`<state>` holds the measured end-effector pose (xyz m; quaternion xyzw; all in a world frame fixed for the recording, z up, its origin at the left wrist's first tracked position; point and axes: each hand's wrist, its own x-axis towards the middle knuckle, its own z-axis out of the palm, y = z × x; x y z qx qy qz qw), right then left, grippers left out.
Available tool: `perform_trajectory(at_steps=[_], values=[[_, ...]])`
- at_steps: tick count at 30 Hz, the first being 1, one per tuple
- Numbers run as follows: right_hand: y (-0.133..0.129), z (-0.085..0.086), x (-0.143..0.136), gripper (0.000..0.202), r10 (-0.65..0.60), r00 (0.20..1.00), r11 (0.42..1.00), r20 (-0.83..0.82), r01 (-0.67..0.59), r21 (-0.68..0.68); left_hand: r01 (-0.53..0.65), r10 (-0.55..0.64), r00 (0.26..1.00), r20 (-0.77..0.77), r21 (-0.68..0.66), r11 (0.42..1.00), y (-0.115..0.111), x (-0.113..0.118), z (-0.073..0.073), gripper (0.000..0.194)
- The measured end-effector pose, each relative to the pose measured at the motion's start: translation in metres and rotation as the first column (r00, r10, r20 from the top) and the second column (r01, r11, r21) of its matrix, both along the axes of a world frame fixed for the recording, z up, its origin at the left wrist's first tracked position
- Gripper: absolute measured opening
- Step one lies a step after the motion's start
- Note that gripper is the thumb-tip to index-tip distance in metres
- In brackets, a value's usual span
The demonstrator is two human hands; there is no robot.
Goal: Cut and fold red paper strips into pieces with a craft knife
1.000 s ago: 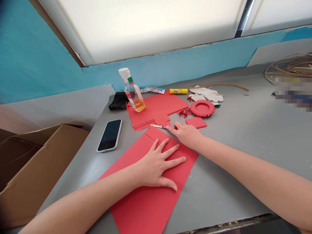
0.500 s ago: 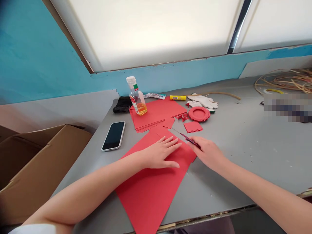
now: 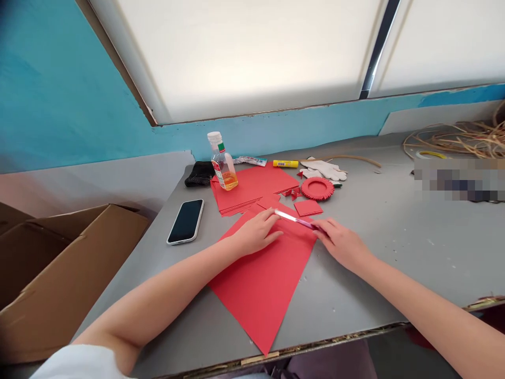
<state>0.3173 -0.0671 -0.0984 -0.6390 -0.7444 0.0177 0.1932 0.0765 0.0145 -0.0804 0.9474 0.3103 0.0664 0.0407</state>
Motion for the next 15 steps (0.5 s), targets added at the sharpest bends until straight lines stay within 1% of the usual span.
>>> perform_trajectory(at_steps=[2, 4, 6, 7, 9, 12, 14, 15], values=[[0.000, -0.004, -0.003, 0.035, 0.044, 0.997, 0.998, 0.068, -0.042, -0.038, -0.031, 0.031, 0.999, -0.039, -0.003, 1.000, -0.013, -0.020, -0.004, 0.058], [0.002, -0.008, -0.003, 0.038, 0.031, 0.990, 0.998, 0.140, -0.022, -0.062, -0.050, 0.050, 0.996, -0.079, -0.003, 0.999, -0.024, -0.034, -0.005, 0.062], [0.005, -0.010, 0.000, 0.039, 0.007, 0.983, 0.998, 0.184, 0.004, -0.059, -0.062, 0.062, 0.992, -0.113, -0.001, 0.998, -0.028, -0.043, -0.002, 0.059], [0.007, -0.010, 0.002, 0.038, -0.001, 0.982, 0.999, 0.188, 0.010, -0.046, -0.072, 0.072, 0.990, -0.124, 0.002, 0.997, -0.026, -0.045, 0.001, 0.055], [0.011, -0.008, 0.005, 0.036, -0.016, 0.982, 1.000, 0.187, 0.013, 0.013, -0.098, 0.100, 0.986, -0.132, 0.015, 0.995, -0.015, -0.050, 0.009, 0.047], [0.018, -0.004, 0.007, 0.035, -0.058, 0.976, 0.986, 0.209, 0.024, 0.165, -0.124, 0.127, 0.984, -0.128, 0.036, 0.992, 0.015, -0.057, 0.018, 0.049], [0.025, -0.004, 0.008, 0.037, -0.085, 0.968, 0.973, 0.236, 0.030, 0.228, -0.105, 0.107, 0.984, -0.140, 0.023, 0.994, 0.035, -0.062, 0.020, 0.048], [0.028, -0.004, 0.009, 0.038, -0.084, 0.965, 0.972, 0.247, 0.025, 0.233, -0.098, 0.100, 0.985, -0.141, 0.019, 0.995, 0.043, -0.063, 0.019, 0.046]])
